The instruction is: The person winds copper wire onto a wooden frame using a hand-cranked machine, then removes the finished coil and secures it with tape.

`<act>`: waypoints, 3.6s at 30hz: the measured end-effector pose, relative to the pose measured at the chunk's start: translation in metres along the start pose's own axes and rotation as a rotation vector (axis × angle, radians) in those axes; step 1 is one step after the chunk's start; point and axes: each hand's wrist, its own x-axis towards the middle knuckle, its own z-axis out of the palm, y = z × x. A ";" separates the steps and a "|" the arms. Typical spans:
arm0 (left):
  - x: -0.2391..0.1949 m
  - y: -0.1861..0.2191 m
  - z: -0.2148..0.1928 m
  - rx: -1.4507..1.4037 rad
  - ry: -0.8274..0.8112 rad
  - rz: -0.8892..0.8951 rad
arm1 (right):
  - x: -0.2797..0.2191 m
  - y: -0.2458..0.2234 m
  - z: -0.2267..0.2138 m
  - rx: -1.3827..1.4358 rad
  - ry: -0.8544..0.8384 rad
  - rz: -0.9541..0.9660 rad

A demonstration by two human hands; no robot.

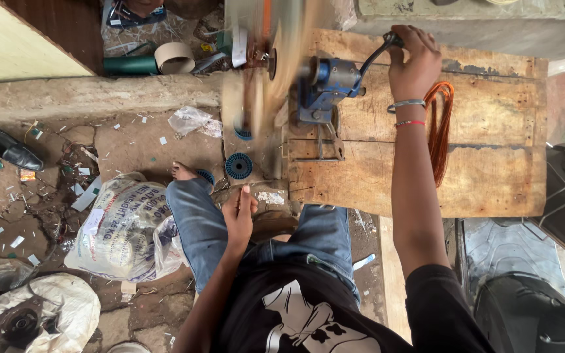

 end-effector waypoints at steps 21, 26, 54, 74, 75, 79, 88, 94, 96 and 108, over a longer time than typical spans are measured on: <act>-0.003 -0.006 0.000 0.034 0.004 0.044 | -0.136 -0.010 0.052 -0.295 -0.513 0.230; -0.005 -0.007 0.000 0.010 0.018 0.057 | -0.155 -0.054 -0.013 -0.183 -0.327 -0.043; 0.003 -0.020 0.001 -0.019 0.021 -0.006 | -0.001 0.008 0.010 0.020 0.031 0.017; 0.002 -0.020 0.001 -0.101 0.014 0.009 | -0.141 -0.017 0.039 -0.314 -0.495 0.225; 0.002 -0.020 0.001 -0.095 0.019 0.003 | -0.143 -0.026 0.023 -0.277 -0.493 0.210; 0.002 -0.017 0.002 -0.095 -0.007 0.025 | -0.149 -0.064 -0.038 -0.160 -0.426 0.093; -0.004 -0.014 0.000 -0.083 -0.004 0.063 | -0.110 -0.094 -0.116 -0.047 -0.177 -0.012; -0.002 -0.019 -0.001 -0.123 -0.004 0.051 | -0.069 -0.053 -0.088 -0.029 0.013 -0.056; -0.002 -0.020 -0.001 -0.125 0.003 0.043 | -0.053 -0.039 -0.076 -0.009 0.046 -0.078; 0.003 -0.021 0.002 -0.055 0.047 0.032 | 0.001 0.013 0.027 0.022 -0.050 0.052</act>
